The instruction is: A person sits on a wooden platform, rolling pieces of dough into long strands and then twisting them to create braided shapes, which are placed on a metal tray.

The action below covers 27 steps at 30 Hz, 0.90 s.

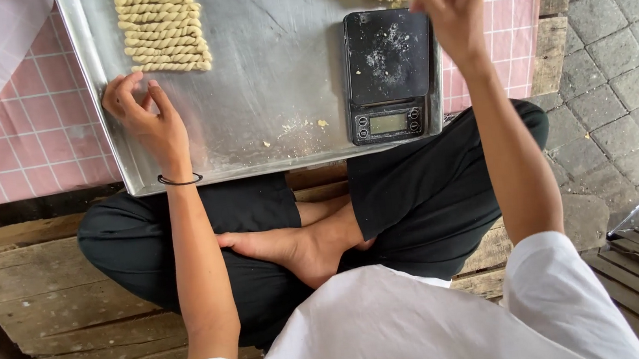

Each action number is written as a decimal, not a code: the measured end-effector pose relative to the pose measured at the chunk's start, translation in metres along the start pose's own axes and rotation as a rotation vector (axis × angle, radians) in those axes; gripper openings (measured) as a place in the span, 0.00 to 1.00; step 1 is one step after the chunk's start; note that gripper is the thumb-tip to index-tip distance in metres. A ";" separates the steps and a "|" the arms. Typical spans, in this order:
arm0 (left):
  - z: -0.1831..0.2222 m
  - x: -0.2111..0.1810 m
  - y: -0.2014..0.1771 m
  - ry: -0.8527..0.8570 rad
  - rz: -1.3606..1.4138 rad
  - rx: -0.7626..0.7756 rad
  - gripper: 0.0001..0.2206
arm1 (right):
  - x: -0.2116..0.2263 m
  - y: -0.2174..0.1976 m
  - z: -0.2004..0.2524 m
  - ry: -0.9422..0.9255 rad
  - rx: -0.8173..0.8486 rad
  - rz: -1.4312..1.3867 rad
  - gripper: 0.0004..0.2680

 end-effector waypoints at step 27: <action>0.005 0.007 -0.002 0.033 -0.003 -0.006 0.04 | 0.062 0.016 0.159 0.455 0.394 0.712 0.08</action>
Point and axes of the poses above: each hand's wrist, its own z-axis away from the middle knuckle, its own y-axis out of the palm, x = y × z, the point moved 8 cm from there along -z, towards the middle knuckle, and after that the axes turned 2 degrees about -x, right-handed, at the moved point
